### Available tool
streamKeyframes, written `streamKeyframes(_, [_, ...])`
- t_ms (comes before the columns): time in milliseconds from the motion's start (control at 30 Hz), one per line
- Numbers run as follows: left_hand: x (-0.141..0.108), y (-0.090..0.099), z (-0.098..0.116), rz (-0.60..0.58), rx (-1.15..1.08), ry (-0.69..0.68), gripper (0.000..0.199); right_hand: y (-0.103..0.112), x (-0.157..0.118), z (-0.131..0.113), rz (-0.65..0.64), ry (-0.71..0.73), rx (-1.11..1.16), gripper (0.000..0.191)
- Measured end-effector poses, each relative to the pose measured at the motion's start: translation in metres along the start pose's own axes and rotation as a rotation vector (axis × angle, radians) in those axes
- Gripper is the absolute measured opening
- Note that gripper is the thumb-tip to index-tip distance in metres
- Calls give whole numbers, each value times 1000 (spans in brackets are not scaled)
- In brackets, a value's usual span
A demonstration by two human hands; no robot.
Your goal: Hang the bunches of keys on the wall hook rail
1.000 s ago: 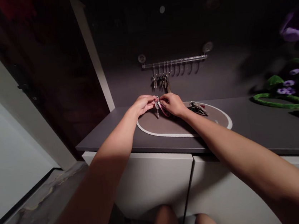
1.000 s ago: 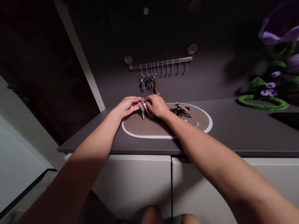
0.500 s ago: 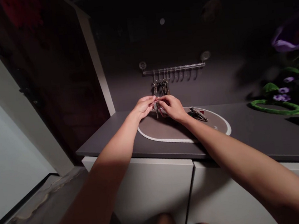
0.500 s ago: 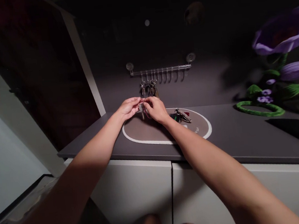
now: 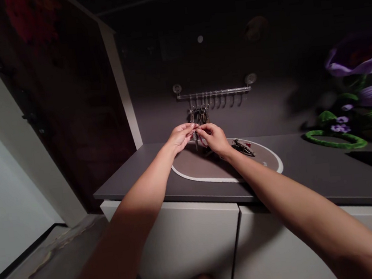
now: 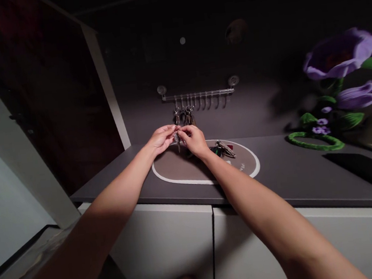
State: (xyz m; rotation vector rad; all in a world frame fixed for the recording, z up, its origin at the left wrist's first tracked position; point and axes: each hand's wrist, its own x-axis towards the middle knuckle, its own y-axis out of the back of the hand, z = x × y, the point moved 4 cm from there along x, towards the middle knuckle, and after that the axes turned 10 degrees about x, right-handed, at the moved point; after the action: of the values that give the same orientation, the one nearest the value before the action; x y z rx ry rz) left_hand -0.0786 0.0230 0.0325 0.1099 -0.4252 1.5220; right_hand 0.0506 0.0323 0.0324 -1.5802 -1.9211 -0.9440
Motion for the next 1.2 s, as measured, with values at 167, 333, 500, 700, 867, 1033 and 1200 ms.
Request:
streamKeyframes(167, [0,-2,-2,-24,-20,8,7,3,1,8,26,-99,170,32])
streamKeyframes(333, [0,-5,-5,-52,-38,-20,14,7,1,6,47,-188,306,35])
streamKeyframes(500, [-2,-10,-9,-59,21,-22,26,16,1,1,116,-210,357,36])
streamKeyframes(700, [-4,-16,-11,-49,64,-7,28,23,5,8,171,-214,405,39])
streamKeyframes(867, [-3,-16,-16,-26,128,-29,33,25,7,11,209,-251,508,36])
streamKeyframes(1033, [-1,-13,-18,34,228,-106,30,30,15,8,256,-279,555,25])
streamKeyframes(1200, [-1,-14,-17,82,428,-194,19,40,34,5,292,-292,506,11])
